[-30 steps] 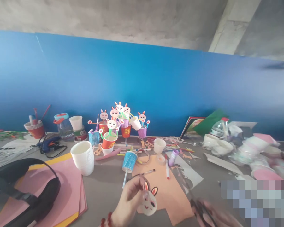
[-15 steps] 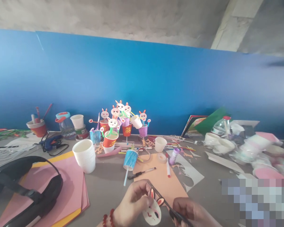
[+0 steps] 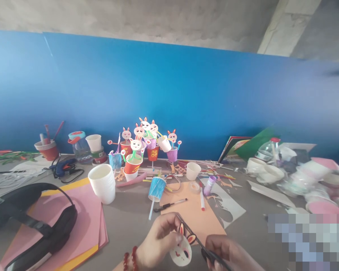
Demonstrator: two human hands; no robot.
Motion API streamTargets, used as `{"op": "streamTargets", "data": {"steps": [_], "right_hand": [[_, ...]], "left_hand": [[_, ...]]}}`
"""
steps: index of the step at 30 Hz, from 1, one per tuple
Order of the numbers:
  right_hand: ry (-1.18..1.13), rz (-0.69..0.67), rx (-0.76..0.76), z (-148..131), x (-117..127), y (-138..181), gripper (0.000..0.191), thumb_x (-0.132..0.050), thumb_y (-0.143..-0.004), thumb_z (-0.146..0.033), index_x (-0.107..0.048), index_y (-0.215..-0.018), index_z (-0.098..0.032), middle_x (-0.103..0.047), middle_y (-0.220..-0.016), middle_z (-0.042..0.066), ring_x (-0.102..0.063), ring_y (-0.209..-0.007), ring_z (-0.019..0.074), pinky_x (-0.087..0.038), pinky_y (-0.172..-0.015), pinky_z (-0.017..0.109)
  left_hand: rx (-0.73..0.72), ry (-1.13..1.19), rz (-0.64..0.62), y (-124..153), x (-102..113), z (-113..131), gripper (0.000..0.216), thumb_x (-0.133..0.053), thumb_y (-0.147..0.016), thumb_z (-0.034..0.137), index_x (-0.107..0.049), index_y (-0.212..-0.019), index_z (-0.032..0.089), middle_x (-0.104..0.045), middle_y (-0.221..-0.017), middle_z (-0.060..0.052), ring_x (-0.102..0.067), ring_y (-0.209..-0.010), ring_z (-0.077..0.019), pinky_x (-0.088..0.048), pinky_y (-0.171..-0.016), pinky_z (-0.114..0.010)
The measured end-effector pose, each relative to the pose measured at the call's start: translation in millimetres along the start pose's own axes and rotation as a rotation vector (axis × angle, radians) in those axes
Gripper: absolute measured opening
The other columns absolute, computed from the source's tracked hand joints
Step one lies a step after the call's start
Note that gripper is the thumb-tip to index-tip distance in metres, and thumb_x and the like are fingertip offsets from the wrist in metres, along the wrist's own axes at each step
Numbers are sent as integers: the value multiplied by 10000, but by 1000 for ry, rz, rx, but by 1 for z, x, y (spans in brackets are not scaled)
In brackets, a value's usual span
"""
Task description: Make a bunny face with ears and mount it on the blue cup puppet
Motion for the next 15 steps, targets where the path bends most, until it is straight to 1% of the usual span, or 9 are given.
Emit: {"op": "streamTargets", "data": {"steps": [3,6,11,15], "right_hand": [[11,-13,15,2,1,-3,236,-658,-639,-277,-440,-593,-201,-491,-480,-81,-376,-378,26,-212,-361,155],[34,-11,8,1,1,-2,226,-674,-642,-260,-460,-612,-196,-484,-474,-91,-368,-374,25,-210,-358,159],[26,-16,-17,4,2,-3,213,-619,-716,-297,-451,-619,-209,-477,-413,-99,-313,-329,30,-192,-350,173],[52,-24,21,6,3,-6,267,-666,-687,-267,-423,-590,-217,-451,-400,-114,-312,-324,23,-173,-346,177]], "left_hand": [[-2,6,-1,0,0,0,298,-741,-751,381,-531,-739,170,-588,-746,-21,-550,-632,-128,-440,-556,-212],[-9,10,-6,0,-2,1,300,-743,-747,382,-533,-732,168,-598,-748,-25,-557,-639,-134,-445,-566,-220],[2,13,-4,0,-2,1,275,-733,-763,371,-548,-741,169,-605,-756,-27,-570,-629,-136,-451,-597,-242],[6,24,0,1,-1,0,277,-738,-763,374,-551,-753,171,-602,-755,-23,-564,-626,-132,-444,-594,-238]]}}
Point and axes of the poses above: each hand's wrist, its own y-axis away from the middle knuckle, its own x-axis out of the back of the hand, z = x × y, the point moved 3 cm from there along -y, towards the middle knuckle
